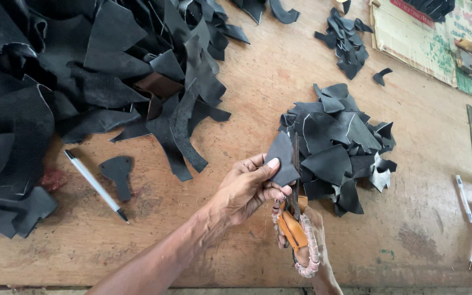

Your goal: The person repeatedly picks up black leather pieces from a pile on a wooden table and cuts them into smaller pieces using shears. The cut pieces are placed back onto the table, accumulating in a separate pile.

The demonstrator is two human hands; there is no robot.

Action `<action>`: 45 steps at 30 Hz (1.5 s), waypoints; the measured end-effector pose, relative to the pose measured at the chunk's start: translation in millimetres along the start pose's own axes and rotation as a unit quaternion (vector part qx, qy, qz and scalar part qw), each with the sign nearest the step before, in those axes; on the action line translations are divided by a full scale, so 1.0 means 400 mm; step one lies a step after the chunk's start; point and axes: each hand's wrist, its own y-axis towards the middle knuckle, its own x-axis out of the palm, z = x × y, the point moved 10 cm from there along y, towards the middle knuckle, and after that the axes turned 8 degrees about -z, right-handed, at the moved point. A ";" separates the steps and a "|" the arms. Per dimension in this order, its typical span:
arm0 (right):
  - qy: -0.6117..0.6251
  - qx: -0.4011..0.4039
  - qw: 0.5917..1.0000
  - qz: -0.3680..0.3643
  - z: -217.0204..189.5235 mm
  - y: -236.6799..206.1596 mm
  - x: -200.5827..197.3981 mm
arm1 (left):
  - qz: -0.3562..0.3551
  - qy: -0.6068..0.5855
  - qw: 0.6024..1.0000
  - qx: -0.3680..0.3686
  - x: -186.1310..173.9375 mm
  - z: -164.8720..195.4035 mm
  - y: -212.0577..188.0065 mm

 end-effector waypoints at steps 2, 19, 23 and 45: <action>0.020 0.023 0.999 0.018 0.020 -0.001 -0.011 | -0.005 0.004 1.000 0.002 -0.005 0.000 0.001; 0.062 0.042 0.996 0.046 0.078 -0.021 -0.057 | 0.001 0.017 0.999 -0.027 -0.003 -0.005 -0.002; 0.127 0.087 0.985 0.074 0.091 -0.026 -0.051 | 0.049 0.128 0.990 0.017 -0.010 0.020 0.000; 0.011 0.094 0.992 0.079 0.036 -0.015 -0.072 | 0.036 0.103 0.994 -0.013 -0.010 0.005 0.001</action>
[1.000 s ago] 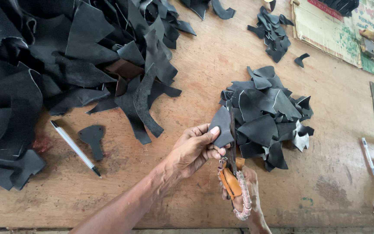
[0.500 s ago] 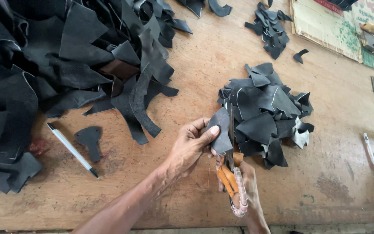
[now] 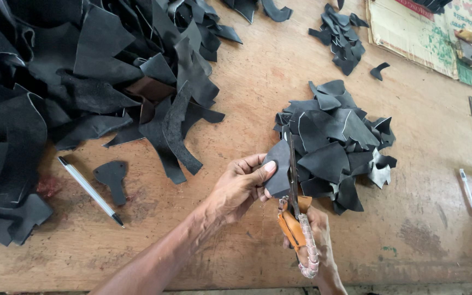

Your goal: The person repeatedly picks up black leather pieces from a pile on a wooden table and cuts them into smaller pieces using shears. The cut pieces are placed back onto the table, accumulating in a separate pile.

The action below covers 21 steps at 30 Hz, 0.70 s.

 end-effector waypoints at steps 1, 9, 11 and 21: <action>0.010 0.006 1.000 0.002 0.005 -0.001 -0.004 | -0.001 -0.002 1.000 -0.001 0.000 0.000 0.001; -0.072 -0.014 0.997 0.007 0.040 -0.007 -0.049 | -0.036 -0.004 0.999 0.005 0.002 -0.001 0.002; -0.078 -0.056 0.995 0.019 0.046 -0.011 -0.067 | -0.042 0.010 0.999 0.004 -0.001 -0.002 0.006; 0.038 -0.006 0.998 0.049 0.114 -0.020 -0.061 | 0.017 0.032 0.999 0.001 -0.008 0.010 0.002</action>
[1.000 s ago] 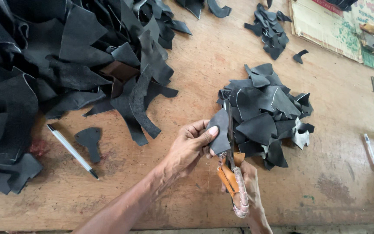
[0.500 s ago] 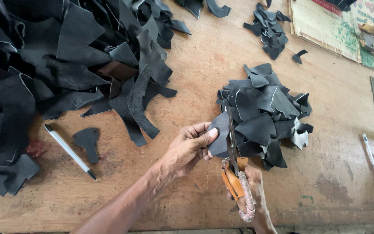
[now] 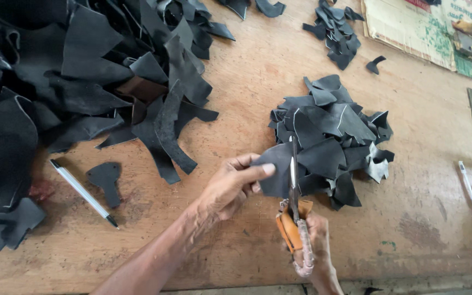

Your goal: The person repeatedly picks up black leather pieces from a pile on a wooden table and cuts them into smaller pieces using shears. The cut pieces are placed back onto the table, accumulating in a separate pile.

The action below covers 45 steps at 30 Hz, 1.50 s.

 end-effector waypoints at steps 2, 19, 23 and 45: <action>0.038 0.025 0.999 -0.011 -0.002 0.000 0.026 | 0.013 -0.037 0.999 -0.003 0.003 0.008 -0.002; -0.218 -0.049 0.958 -0.178 -0.252 -0.052 0.174 | 0.033 0.131 0.991 -0.007 -0.008 0.070 -0.019; -0.261 -0.068 0.946 -0.179 -0.266 -0.049 0.179 | -0.010 0.142 0.990 0.020 0.015 0.084 -0.016; -0.081 0.013 0.991 -0.108 -0.127 0.003 0.109 | -0.029 0.146 0.989 0.010 0.015 0.079 -0.013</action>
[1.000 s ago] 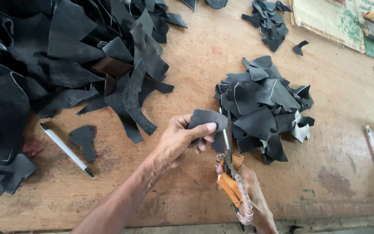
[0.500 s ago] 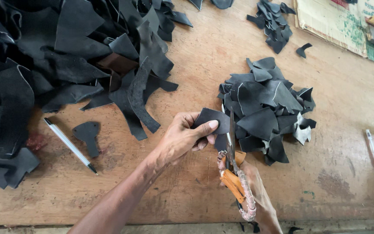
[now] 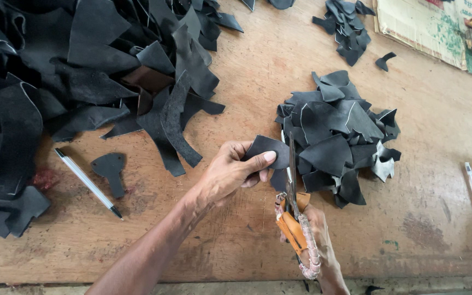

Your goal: The person repeatedly picks up black leather pieces from a pile on a wooden table and cuts them into smaller pieces using shears. The cut pieces are placed back onto the table, accumulating in a separate pile.

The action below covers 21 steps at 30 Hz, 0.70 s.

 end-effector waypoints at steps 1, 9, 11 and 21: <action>0.006 0.001 1.000 0.000 0.007 -0.001 -0.002 | -0.002 0.002 1.000 0.000 0.000 0.000 0.002; 0.083 -0.011 0.996 -0.014 0.051 -0.015 -0.018 | -0.013 0.005 1.000 -0.001 -0.002 -0.002 0.003; 0.088 -0.007 0.996 -0.011 0.062 -0.014 -0.025 | -0.018 0.006 1.000 0.001 -0.001 0.000 0.004; 0.066 0.013 0.998 -0.012 0.071 -0.020 -0.044 | -0.029 0.056 0.998 -0.010 0.005 0.018 -0.005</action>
